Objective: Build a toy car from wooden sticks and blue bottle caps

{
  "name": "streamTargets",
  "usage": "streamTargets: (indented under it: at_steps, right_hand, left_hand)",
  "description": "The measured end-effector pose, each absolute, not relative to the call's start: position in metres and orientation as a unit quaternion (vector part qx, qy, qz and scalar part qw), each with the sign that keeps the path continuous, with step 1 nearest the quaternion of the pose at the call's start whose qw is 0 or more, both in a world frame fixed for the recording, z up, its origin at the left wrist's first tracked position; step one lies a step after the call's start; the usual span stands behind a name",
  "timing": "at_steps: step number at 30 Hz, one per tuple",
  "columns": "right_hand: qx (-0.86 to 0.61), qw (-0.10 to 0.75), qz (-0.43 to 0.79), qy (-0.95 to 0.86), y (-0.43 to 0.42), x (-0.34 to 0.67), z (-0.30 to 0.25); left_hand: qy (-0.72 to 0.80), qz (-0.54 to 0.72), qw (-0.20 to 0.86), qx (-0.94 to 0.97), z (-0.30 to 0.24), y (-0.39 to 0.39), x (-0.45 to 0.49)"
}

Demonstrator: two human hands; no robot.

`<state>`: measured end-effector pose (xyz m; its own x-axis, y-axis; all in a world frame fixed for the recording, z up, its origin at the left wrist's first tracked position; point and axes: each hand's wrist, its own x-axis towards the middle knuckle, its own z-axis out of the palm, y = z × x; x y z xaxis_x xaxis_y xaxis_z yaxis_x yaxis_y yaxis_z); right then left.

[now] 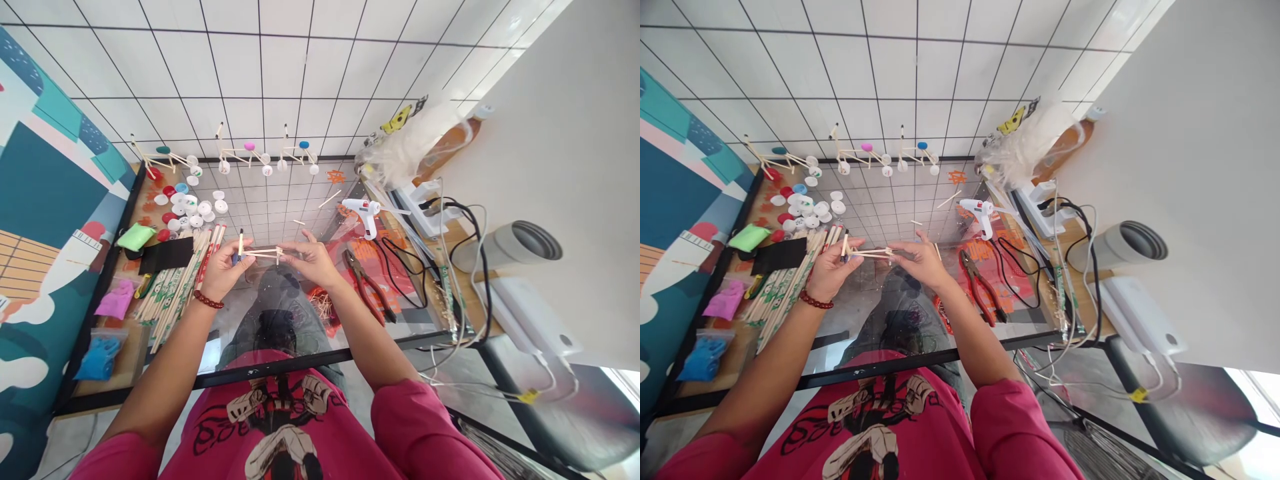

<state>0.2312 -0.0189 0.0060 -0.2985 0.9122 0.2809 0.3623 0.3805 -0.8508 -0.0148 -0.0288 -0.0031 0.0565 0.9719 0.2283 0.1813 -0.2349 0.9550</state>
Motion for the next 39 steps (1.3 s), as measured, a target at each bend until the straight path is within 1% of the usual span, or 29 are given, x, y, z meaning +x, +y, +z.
streamTargets:
  at_steps: [5,13,26,39]
  right_hand:
    - [-0.446,0.401,0.352,-0.719,-0.018,0.228,0.005]
    - [-0.438,0.413,0.359,-0.713,-0.018,0.228,0.004]
    - [-0.422,0.435,0.370,-0.704,-0.018,0.226,0.002]
    - [-0.458,0.409,0.372,-0.696,-0.023,0.224,0.009]
  left_hand:
    - [0.458,0.513,0.372,0.624,0.002,-0.030,-0.012]
    - [0.483,0.481,0.379,0.626,0.008,-0.032,-0.010]
    - [0.478,0.479,0.381,0.630,0.010,-0.030,-0.009]
    - [0.462,0.513,0.382,0.614,0.001,-0.027,-0.012]
